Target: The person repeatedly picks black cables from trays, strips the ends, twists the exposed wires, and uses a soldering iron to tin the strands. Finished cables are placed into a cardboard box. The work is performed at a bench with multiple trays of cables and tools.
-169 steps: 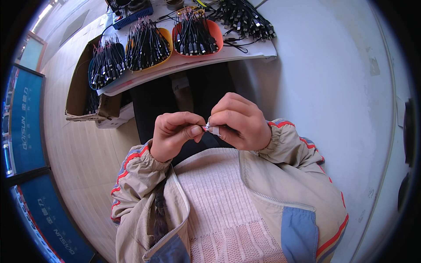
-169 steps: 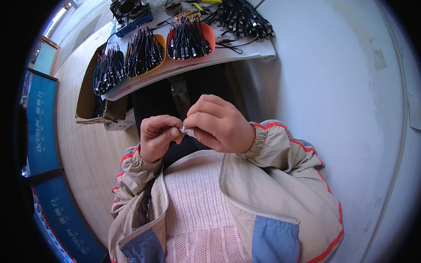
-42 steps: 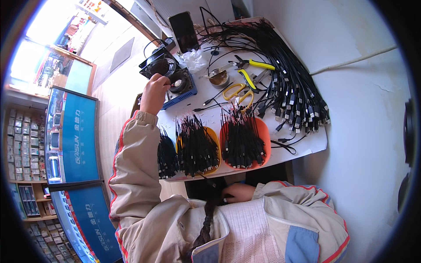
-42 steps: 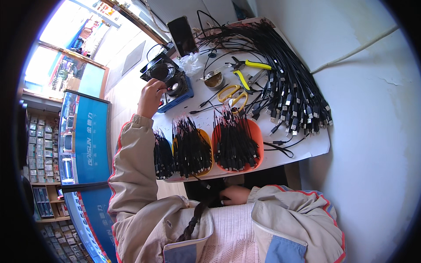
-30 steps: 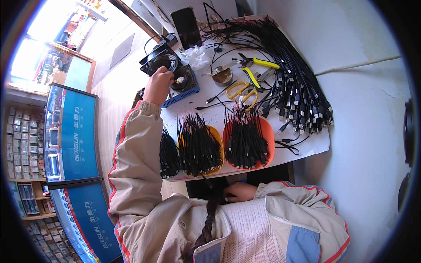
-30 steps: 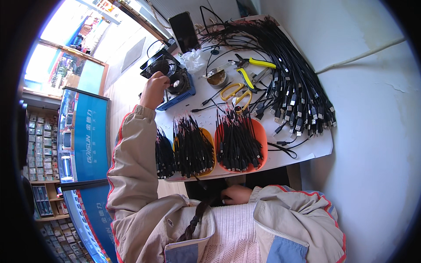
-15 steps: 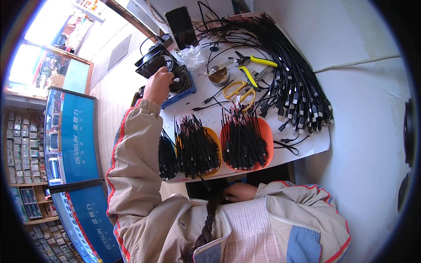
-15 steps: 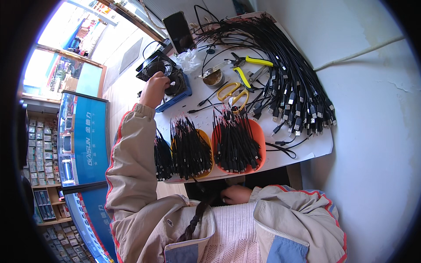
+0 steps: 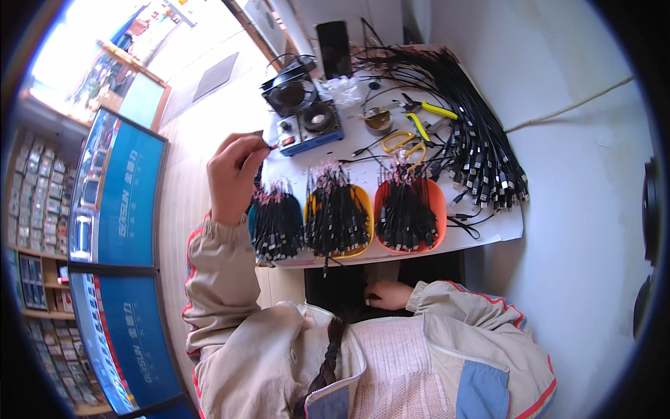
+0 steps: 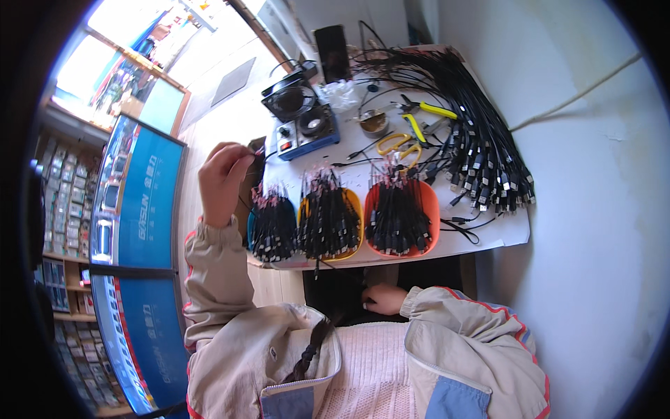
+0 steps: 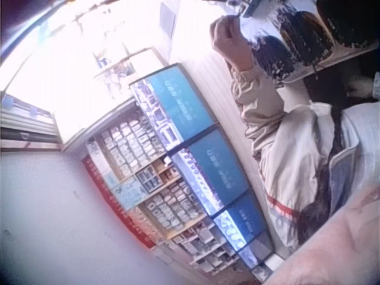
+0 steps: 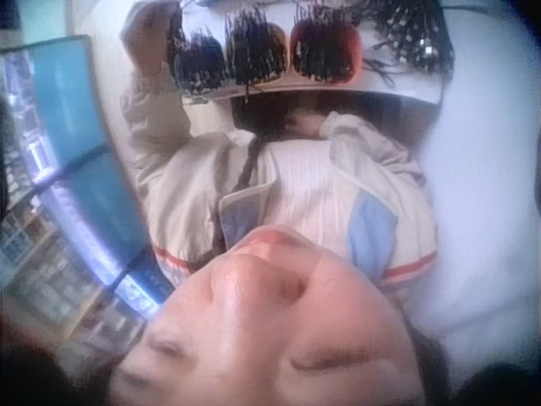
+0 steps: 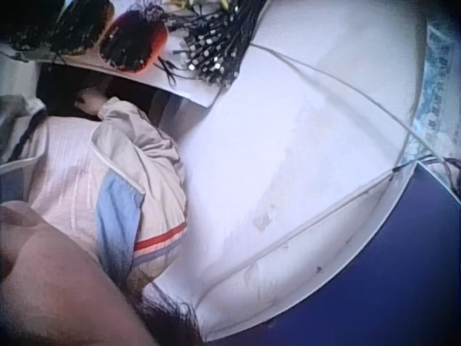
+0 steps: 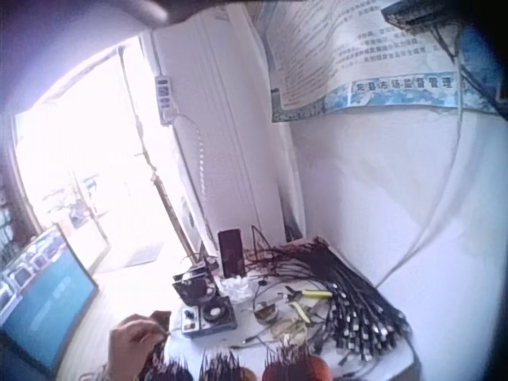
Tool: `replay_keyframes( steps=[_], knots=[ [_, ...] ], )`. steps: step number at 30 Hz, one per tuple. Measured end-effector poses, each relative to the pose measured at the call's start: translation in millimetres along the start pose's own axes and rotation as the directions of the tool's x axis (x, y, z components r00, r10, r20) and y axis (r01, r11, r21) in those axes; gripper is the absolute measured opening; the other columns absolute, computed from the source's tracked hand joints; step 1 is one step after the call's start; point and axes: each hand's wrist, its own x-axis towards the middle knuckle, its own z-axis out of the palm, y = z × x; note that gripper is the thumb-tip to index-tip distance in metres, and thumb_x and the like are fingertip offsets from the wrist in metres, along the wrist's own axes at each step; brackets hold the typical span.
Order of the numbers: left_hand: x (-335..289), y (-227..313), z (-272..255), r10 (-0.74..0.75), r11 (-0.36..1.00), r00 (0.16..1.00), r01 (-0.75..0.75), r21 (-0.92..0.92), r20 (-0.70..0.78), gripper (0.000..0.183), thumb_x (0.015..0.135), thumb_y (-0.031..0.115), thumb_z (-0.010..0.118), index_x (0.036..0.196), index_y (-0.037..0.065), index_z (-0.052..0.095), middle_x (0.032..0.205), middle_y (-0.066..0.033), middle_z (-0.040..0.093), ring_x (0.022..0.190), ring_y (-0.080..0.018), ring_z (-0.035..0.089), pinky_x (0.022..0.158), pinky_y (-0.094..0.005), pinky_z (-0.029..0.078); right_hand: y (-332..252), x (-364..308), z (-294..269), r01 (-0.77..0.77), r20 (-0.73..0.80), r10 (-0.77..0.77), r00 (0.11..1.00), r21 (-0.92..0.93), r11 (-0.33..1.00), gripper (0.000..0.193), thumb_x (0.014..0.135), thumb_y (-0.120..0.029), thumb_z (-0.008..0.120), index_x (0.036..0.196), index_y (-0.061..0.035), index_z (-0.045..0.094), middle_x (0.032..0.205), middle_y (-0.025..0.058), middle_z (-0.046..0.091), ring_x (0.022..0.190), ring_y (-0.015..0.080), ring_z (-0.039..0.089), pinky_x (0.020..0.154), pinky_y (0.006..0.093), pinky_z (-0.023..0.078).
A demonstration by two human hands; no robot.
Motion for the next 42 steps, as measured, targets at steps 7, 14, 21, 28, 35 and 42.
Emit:
replay_keyframes(
  steps=[7,14,21,28,35,42],
  knots=[
    [-126.6,29.6,-114.7,-0.221,0.833,0.812,-0.132,-0.538,-0.541,0.013,0.096,0.004,0.054,0.101,-0.004,0.063,0.095,-0.0086,0.063,0.06,-0.0063,0.042,0.052,-0.0212,0.034,9.2,3.3,8.2,-0.077,-0.009,0.076,0.997,-0.104,0.992,0.027,0.085,-0.024,0.059,0.098,-0.001,0.066,0.09,0.0213,0.067,0.086,0.0389,0.064,0.078,0.0442,0.05],
    [-143.1,-14.0,-201.4,-0.173,0.682,0.728,-0.397,-0.614,-0.663,0.02,0.097,0.014,0.056,0.102,-0.003,0.064,0.091,-0.0066,0.06,0.065,-0.0084,0.039,0.057,-0.0229,0.031,9.5,15.2,7.9,-0.2,-0.011,0.2,0.98,-0.108,0.974,0.031,0.084,-0.029,0.062,0.095,-0.0006,0.068,0.083,0.021,0.067,0.079,0.0371,0.065,0.075,0.0438,0.05],
    [-137.7,-79.1,-139.1,-0.358,0.612,0.742,-0.272,-0.742,-0.567,0.019,0.095,0.013,0.059,0.101,-0.003,0.066,0.089,-0.0067,0.064,0.062,-0.0091,0.041,0.057,-0.0234,0.034,-7.5,22.0,27.2,-0.297,-0.292,0.332,0.897,0.159,0.942,0.052,0.08,-0.035,0.066,0.107,0.0075,0.056,0.087,0.0259,0.062,0.083,0.039,0.062,0.076,0.0422,0.05],
    [-120.5,-124.8,-131.9,-0.438,0.745,0.676,-0.095,-0.66,-0.592,0.017,0.093,0.01,0.062,0.101,-0.004,0.067,0.086,-0.009,0.066,0.061,-0.0098,0.048,0.054,-0.0216,0.039,-24.5,22.0,17.1,-0.143,-0.314,0.006,0.949,-0.413,0.899,0.039,0.088,-0.032,0.063,0.101,0.0038,0.054,0.081,0.0249,0.06,0.076,0.0426,0.06,0.07,0.0478,0.049],
    [-80.2,-177.4,-108.2,-0.354,0.841,0.751,-0.005,-0.542,-0.558,0.017,0.092,0.011,0.064,0.099,-0.005,0.068,0.075,-0.0033,0.063,0.06,-0.0055,0.05,0.052,-0.0177,0.037,-36.9,22.0,-0.2,-0.229,-0.262,0.124,0.957,-0.422,0.877,0.03,0.092,-0.032,0.053,0.097,-0.0019,0.055,0.084,0.0212,0.062,0.077,0.0418,0.061,0.069,0.0491,0.049],
    [-1.4,-263.1,-45.3,-0.469,0.809,0.718,0.115,-0.577,-0.514,0.014,0.089,0.006,0.066,0.09,-0.007,0.068,0.068,-0.003,0.061,0.052,-0.0065,0.05,0.046,-0.02,0.037,-43.5,22.3,-13.2,-0.415,-0.115,0.398,0.91,-0.24,0.878,0.024,0.091,-0.021,0.052,0.1,0.0004,0.056,0.104,0.0254,0.057,0.096,0.0431,0.056,0.08,0.0475,0.047]
  ],
)
